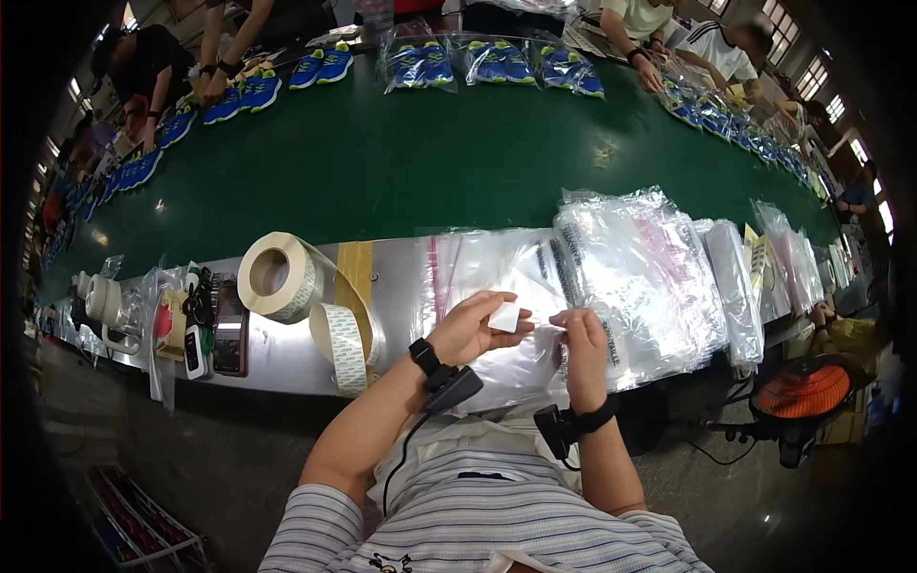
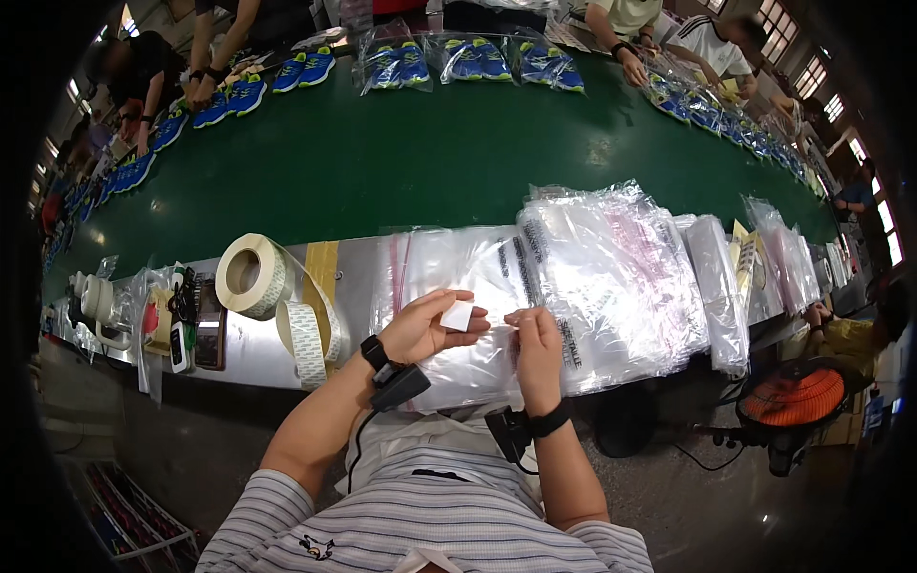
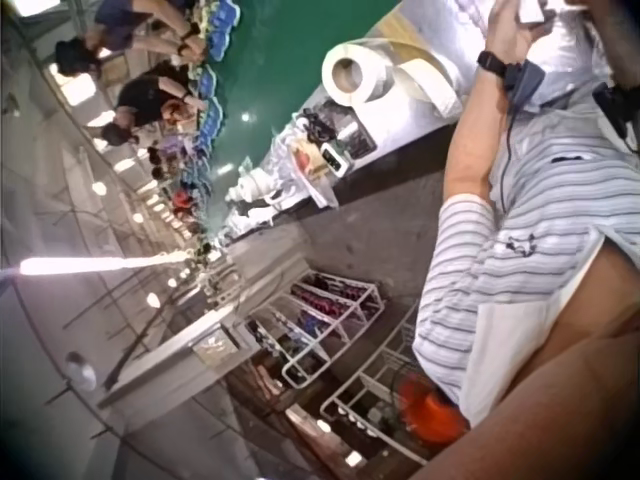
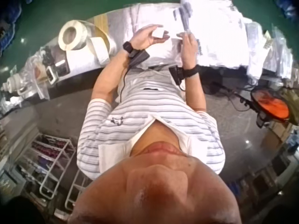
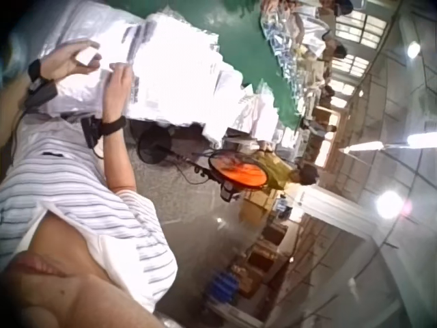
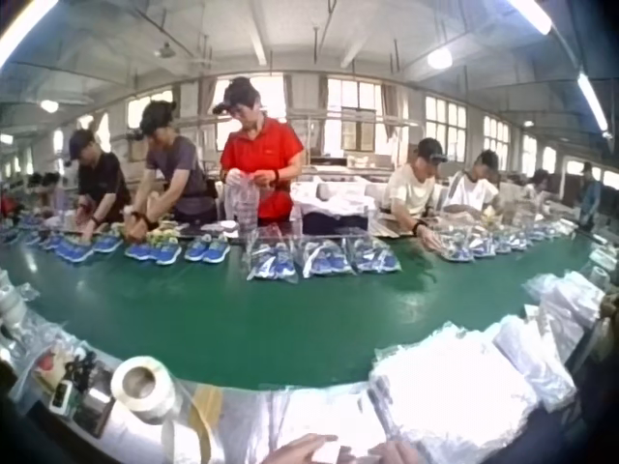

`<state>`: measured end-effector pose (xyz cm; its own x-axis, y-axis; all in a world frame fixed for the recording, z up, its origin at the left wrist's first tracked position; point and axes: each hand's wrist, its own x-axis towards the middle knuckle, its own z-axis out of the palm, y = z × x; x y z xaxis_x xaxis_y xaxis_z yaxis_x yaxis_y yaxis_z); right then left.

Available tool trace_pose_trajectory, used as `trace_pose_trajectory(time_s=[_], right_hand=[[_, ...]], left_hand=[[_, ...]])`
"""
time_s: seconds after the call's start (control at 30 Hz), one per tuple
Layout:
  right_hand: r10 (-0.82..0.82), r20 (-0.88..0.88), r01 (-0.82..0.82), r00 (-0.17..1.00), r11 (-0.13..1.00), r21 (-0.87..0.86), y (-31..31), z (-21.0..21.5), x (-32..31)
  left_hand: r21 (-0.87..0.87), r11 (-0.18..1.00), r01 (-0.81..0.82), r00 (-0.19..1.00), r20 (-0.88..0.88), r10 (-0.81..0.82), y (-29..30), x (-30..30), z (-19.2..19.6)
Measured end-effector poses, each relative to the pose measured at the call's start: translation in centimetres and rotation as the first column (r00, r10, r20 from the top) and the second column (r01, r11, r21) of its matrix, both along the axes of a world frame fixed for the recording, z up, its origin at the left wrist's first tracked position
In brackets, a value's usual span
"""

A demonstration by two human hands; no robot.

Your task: The person stands at a factory assembly line and repeatedly applies printed labels to a stack of clear plastic bags. They peel a label from a roll, place it on a bag, and smooth it down before moving to the next bag in the stack.

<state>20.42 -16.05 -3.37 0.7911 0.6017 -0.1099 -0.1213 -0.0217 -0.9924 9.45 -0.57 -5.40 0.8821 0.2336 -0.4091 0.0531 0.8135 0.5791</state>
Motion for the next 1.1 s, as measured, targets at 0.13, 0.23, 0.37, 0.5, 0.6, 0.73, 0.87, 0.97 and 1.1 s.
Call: trace_pose_trajectory(time_s=[0.13, 0.23, 0.37, 0.5, 0.6, 0.73, 0.87, 0.97, 1.1], right_hand=[[0.186, 0.186, -0.202, 0.965, 0.977, 0.067, -0.2, 3.3, 0.4], [0.421, 0.244, -0.425, 0.873, 0.904, -0.038, 0.1, 2.4, -1.1], [0.518, 0.715, -0.427, 0.469, 0.842, -0.33, -0.9, 2.8, -3.8], [0.524, 0.768, -0.292, 0.369, 0.85, -0.439, 0.1, 1.0, -5.3], [0.365, 0.422, -0.263, 0.83, 0.923, -0.281, 0.8, 0.7, -2.9], [-0.061, -0.187, 0.077, 0.98, 0.994, 0.08, -1.2, 3.9, 4.7], [-0.317, 0.68, 0.561, 0.662, 0.811, -0.168, -9.9, 3.1, 12.1], [-0.03, 0.961, 0.8, 0.274, 0.562, -0.211, -13.3, 3.0, 11.6], [-0.191, 0.851, 0.532, 0.488, 0.839, -0.117, -9.1, 3.8, 3.8]], left_hand=[[0.394, 0.899, 0.193, 0.958, -0.275, -0.085, -1.4, 2.0, 0.9], [0.028, 0.991, 0.129, 0.987, -0.101, -0.125, -1.1, 1.9, 1.5], [-0.141, 0.989, 0.052, 0.998, -0.021, -0.055, -0.4, -4.7, 4.9], [0.153, 0.986, -0.067, 0.996, 0.065, 0.057, -1.2, -15.4, 7.6], [0.617, 0.691, -0.378, 0.828, -0.109, 0.55, -2.6, -20.3, 6.0], [0.896, 0.385, -0.223, 0.597, -0.187, 0.78, -3.7, -22.6, 2.4], [0.921, 0.387, 0.05, 0.742, -0.294, 0.603, -3.0, -19.9, 1.9], [0.944, 0.317, 0.086, 0.785, -0.26, 0.562, -2.0, -18.2, 2.4], [0.522, 0.789, -0.325, 0.887, -0.121, 0.445, -2.0, -16.0, 3.3]])
